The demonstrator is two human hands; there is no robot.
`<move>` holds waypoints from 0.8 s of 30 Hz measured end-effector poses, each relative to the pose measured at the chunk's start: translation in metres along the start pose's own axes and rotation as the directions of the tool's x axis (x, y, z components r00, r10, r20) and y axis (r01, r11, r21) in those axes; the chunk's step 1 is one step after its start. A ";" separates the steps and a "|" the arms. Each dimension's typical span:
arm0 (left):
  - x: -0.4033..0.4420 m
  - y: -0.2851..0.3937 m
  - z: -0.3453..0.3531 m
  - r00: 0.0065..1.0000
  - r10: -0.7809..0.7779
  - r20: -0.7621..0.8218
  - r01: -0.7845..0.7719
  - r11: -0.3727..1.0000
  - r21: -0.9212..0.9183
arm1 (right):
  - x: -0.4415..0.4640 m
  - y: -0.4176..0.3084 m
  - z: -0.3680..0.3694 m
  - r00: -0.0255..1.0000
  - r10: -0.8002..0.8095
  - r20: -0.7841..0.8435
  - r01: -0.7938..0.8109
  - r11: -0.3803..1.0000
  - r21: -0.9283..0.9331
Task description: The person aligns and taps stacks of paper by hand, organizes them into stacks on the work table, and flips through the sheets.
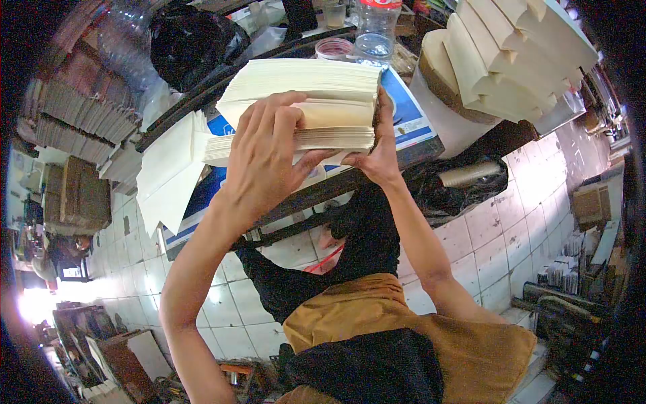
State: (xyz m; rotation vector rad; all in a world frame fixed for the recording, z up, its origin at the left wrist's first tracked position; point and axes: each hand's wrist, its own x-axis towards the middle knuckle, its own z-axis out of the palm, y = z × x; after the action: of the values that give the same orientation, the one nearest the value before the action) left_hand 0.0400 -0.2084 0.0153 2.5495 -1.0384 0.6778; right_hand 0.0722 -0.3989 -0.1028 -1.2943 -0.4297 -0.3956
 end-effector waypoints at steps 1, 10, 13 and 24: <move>0.001 -0.002 0.001 1.000 0.012 -0.009 -0.012 1.000 -0.010 | 0.001 -0.001 0.000 1.000 -0.005 -0.001 0.005 1.000 0.002; 0.016 0.004 -0.008 0.997 -0.006 0.077 0.002 0.999 0.054 | 0.000 -0.003 -0.002 0.999 0.023 0.030 -0.024 0.998 0.050; 0.013 0.001 -0.003 0.997 0.014 0.072 -0.020 0.996 0.087 | 0.000 -0.001 -0.004 1.000 0.001 0.024 -0.001 1.000 0.028; 0.018 0.010 -0.008 0.994 -0.087 0.067 0.077 0.986 0.147 | 0.000 0.000 -0.003 0.999 0.010 0.033 -0.012 0.997 0.071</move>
State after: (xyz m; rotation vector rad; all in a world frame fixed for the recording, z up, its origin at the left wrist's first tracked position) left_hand 0.0415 -0.2217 0.0326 2.7436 -0.9321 0.6637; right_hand 0.0722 -0.4017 -0.1032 -1.2346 -0.4599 -0.3478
